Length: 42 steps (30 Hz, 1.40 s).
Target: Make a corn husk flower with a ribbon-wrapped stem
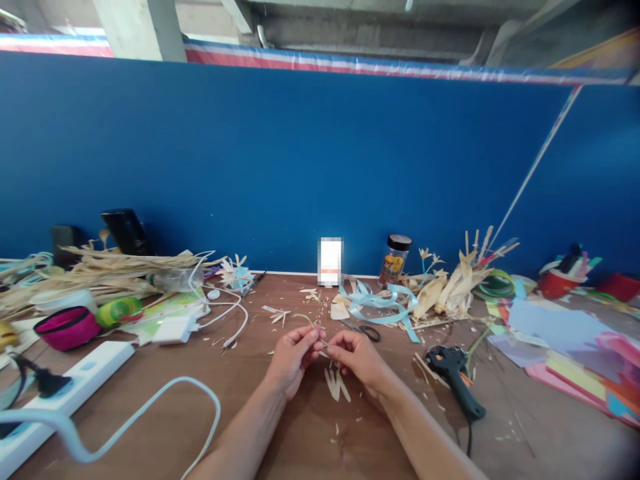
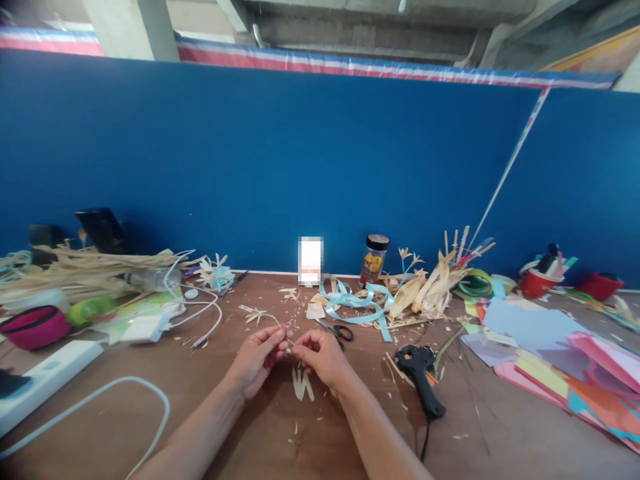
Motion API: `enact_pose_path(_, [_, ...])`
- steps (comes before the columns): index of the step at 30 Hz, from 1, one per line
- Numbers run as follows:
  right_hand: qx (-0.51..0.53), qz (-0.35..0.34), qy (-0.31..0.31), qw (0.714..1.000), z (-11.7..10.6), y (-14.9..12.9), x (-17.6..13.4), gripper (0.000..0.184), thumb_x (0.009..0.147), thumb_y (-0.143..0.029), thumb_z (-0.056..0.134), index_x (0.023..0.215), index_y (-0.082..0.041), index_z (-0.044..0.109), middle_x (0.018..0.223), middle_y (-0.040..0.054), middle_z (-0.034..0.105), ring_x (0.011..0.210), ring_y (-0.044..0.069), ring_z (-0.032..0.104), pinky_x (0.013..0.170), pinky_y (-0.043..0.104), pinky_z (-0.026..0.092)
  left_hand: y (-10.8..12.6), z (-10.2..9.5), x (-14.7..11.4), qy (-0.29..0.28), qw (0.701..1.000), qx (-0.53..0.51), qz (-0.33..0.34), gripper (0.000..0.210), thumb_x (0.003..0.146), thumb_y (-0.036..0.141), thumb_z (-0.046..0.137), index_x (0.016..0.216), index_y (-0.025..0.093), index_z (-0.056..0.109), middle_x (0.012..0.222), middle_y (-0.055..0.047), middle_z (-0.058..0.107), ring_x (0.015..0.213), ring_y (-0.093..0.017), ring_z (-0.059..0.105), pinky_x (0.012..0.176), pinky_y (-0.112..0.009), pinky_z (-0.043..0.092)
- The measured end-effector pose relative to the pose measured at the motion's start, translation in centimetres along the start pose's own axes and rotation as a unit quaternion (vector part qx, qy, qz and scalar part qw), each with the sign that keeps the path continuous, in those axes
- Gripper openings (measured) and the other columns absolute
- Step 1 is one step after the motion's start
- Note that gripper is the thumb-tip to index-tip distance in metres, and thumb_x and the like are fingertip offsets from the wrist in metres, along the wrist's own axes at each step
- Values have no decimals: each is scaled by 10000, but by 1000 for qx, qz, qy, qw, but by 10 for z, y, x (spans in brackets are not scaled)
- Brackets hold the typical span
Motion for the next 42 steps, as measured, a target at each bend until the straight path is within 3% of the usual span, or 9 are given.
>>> enact_pose_path(5, [-21,-5,15,1000,1,1,-1,232,637,-357,644,699,-140,588,487,-40,509,417,60,434,380,157,336,21,-10,-4,61,984,114,120,233,654,253,649,783,161,479,553,52,573,465,-62,518,455,-153,426])
enact_pose_path(10, [-23,0,26,999,-6,-4,-1,231,637,-350,643,656,-133,562,494,-37,509,425,62,434,386,165,344,48,6,-15,41,912,319,254,119,717,272,569,765,163,581,640,6,610,591,-115,564,571,-217,452])
enact_pose_path(14, [-20,-4,41,999,-17,-10,0,240,640,-358,642,641,-140,543,500,-43,502,435,63,433,394,167,340,50,22,-20,4,847,450,283,175,764,264,500,817,187,648,809,-44,664,758,-166,596,697,-269,452])
enact_pose_path(17, [-15,-2,42,999,-19,-11,-1,245,641,-366,642,641,-143,541,494,-49,486,435,62,425,401,170,341,47,27,-21,-7,818,499,286,138,738,236,533,803,185,645,785,-39,664,720,-156,597,668,-255,449])
enact_pose_path(22, [-50,-12,23,998,-13,-10,-1,236,656,-366,630,663,-142,557,499,-40,500,423,64,417,402,176,332,53,23,-26,43,758,578,299,98,717,258,570,661,185,604,635,1,599,599,-130,540,574,-231,404])
enact_pose_path(29, [-179,-64,19,982,-18,-30,-3,171,701,-309,582,681,-141,601,538,-23,536,468,80,444,447,186,335,66,38,-40,44,691,627,357,146,774,247,490,732,223,627,844,-29,578,817,-157,513,685,-252,403])
enact_pose_path(33, [-251,-114,21,961,-20,-44,-6,150,738,-267,530,730,-156,630,645,3,606,589,117,507,548,210,374,63,41,-37,9,702,616,356,173,789,240,459,787,225,632,877,-41,601,856,-173,515,729,-276,403])
enact_pose_path(39, [-279,-138,46,949,-28,-46,-7,127,720,-214,528,762,-189,645,730,15,633,688,158,549,647,252,398,56,38,-30,-24,780,544,307,217,809,255,408,766,204,615,748,-36,624,706,-165,553,639,-251,398])
enact_pose_path(42, [-280,-135,81,947,-35,-46,-7,99,692,-211,556,725,-192,647,719,15,631,690,162,551,655,257,398,57,39,-30,-28,798,523,298,210,799,252,415,738,197,608,703,-31,614,671,-165,548,608,-243,390])
Point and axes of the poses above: each hand's wrist, its own x-axis towards the middle knuckle, its own z-axis out of the palm, y = z × x, the point moved 10 cm from there along x, towards the middle knuckle
